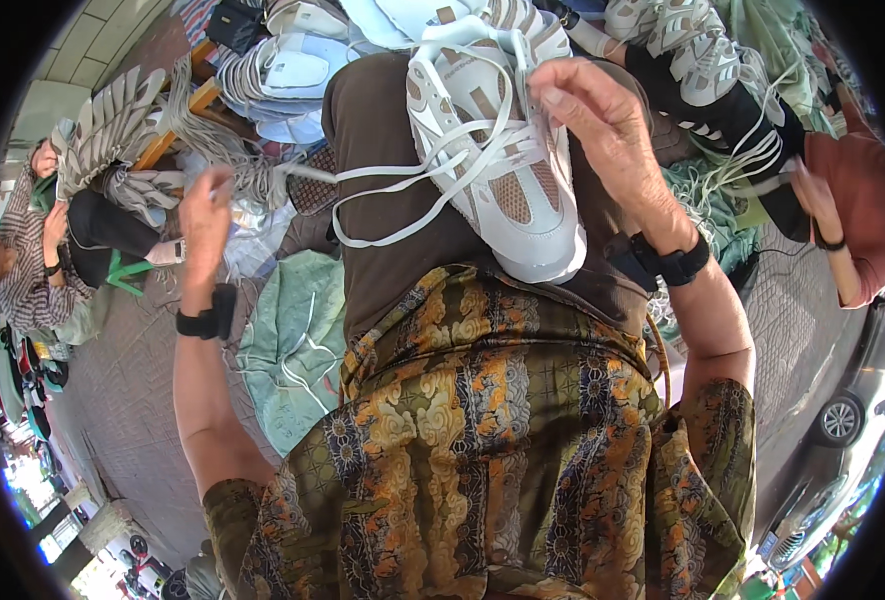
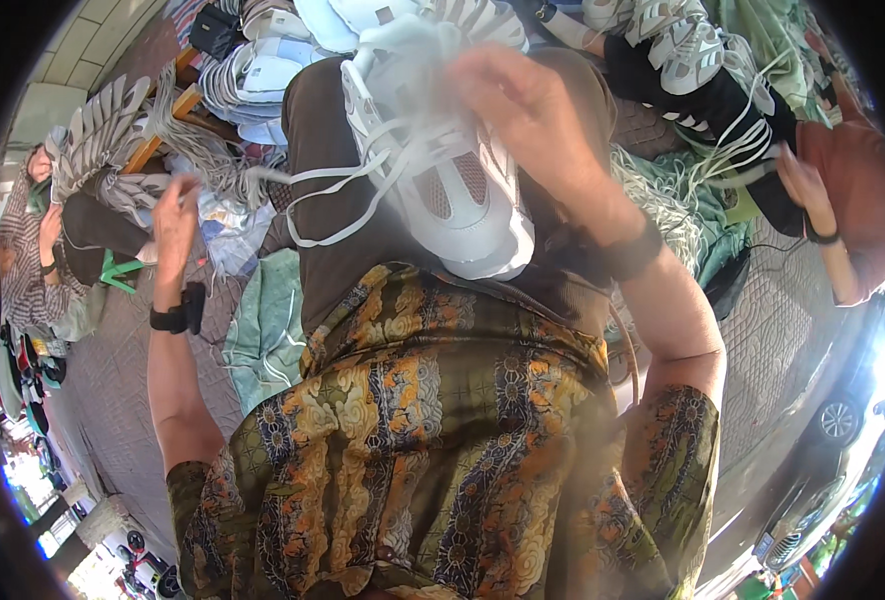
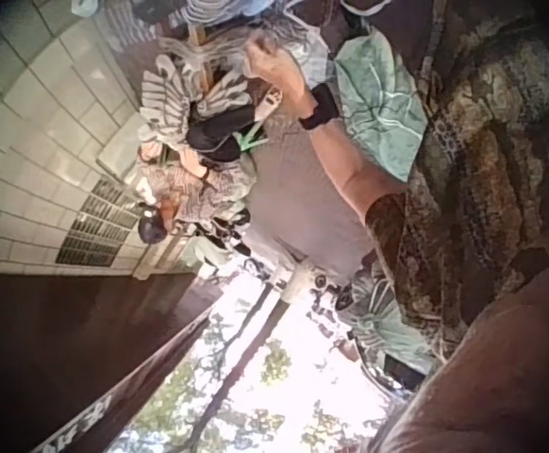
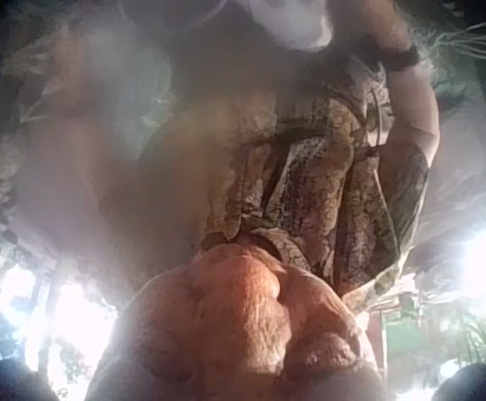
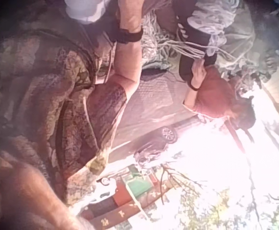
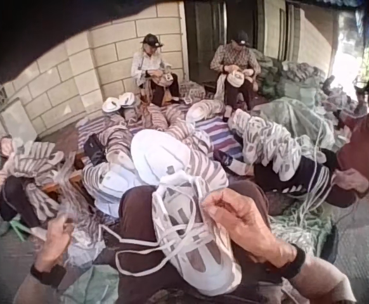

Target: The person sits on a mat and laces a white sneaker held on their lap. They thread the laces through the eyelets, pull them tight, and tie a knot. Other people are visible in the background performing similar tasks.

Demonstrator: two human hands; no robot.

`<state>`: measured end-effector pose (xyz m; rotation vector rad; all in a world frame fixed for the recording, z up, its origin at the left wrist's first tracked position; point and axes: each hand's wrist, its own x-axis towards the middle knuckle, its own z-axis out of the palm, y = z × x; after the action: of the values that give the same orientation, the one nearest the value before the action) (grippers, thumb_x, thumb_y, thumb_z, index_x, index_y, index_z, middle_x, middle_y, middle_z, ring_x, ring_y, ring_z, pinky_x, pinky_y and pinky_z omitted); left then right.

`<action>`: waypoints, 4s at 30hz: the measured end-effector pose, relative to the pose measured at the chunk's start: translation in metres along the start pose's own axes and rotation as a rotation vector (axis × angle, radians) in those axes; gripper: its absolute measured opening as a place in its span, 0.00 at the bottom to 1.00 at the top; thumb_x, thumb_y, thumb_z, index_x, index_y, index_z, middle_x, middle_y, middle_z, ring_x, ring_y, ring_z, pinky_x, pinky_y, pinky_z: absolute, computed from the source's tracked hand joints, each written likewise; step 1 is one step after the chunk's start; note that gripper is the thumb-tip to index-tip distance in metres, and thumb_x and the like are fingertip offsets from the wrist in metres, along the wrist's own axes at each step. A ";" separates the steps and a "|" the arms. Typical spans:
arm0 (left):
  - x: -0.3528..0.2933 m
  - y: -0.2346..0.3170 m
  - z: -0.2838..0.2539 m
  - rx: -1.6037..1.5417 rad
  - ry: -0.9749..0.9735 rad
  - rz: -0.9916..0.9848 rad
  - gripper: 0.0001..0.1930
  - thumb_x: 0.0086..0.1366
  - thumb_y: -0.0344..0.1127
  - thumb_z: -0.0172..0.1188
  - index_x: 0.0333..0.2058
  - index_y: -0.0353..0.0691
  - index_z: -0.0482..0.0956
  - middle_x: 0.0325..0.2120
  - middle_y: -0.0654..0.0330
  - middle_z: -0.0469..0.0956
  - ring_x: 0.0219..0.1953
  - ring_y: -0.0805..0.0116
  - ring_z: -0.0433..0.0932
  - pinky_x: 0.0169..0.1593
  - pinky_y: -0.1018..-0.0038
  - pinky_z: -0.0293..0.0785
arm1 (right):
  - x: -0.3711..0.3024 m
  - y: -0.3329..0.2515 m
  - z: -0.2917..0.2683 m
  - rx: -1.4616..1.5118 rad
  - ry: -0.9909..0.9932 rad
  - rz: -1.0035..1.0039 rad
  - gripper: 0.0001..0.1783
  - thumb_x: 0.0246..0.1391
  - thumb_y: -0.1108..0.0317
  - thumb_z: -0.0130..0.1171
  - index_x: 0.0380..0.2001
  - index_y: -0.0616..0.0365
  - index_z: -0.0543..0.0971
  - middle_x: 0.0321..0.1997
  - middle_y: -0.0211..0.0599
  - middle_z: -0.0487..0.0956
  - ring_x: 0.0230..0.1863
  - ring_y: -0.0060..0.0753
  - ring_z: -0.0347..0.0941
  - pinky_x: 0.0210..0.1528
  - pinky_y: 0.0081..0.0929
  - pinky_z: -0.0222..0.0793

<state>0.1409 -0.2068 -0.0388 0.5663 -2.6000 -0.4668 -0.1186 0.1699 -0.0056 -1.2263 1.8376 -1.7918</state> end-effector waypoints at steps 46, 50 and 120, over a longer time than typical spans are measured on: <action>0.039 0.248 0.049 -0.291 -0.315 0.314 0.07 0.56 0.23 0.57 0.36 0.36 0.73 0.26 0.57 0.76 0.24 0.65 0.76 0.30 0.72 0.73 | 0.018 0.000 -0.017 -0.224 -0.193 -0.164 0.04 0.56 0.77 0.56 0.34 0.59 0.73 0.25 0.18 0.67 0.27 0.10 0.59 0.29 0.15 0.59; 0.036 0.242 0.065 -0.126 -0.049 0.513 0.07 0.54 0.22 0.56 0.32 0.38 0.72 0.21 0.55 0.75 0.25 0.55 0.78 0.28 0.65 0.73 | 0.017 -0.004 -0.021 -0.072 -0.141 -0.119 0.03 0.55 0.77 0.55 0.33 0.58 0.73 0.25 0.19 0.68 0.26 0.10 0.60 0.30 0.14 0.59; 0.060 0.225 0.075 -0.536 0.011 0.366 0.08 0.62 0.30 0.56 0.37 0.36 0.81 0.36 0.59 0.79 0.43 0.69 0.74 0.47 0.74 0.70 | 0.010 0.006 -0.041 0.275 -0.153 0.406 0.04 0.56 0.70 0.52 0.33 0.57 0.73 0.17 0.17 0.61 0.17 0.09 0.52 0.20 0.13 0.51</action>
<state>-0.0144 -0.0241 0.0097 -0.0836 -2.3436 -0.9760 -0.1563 0.1886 -0.0005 -0.7969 1.5556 -1.6062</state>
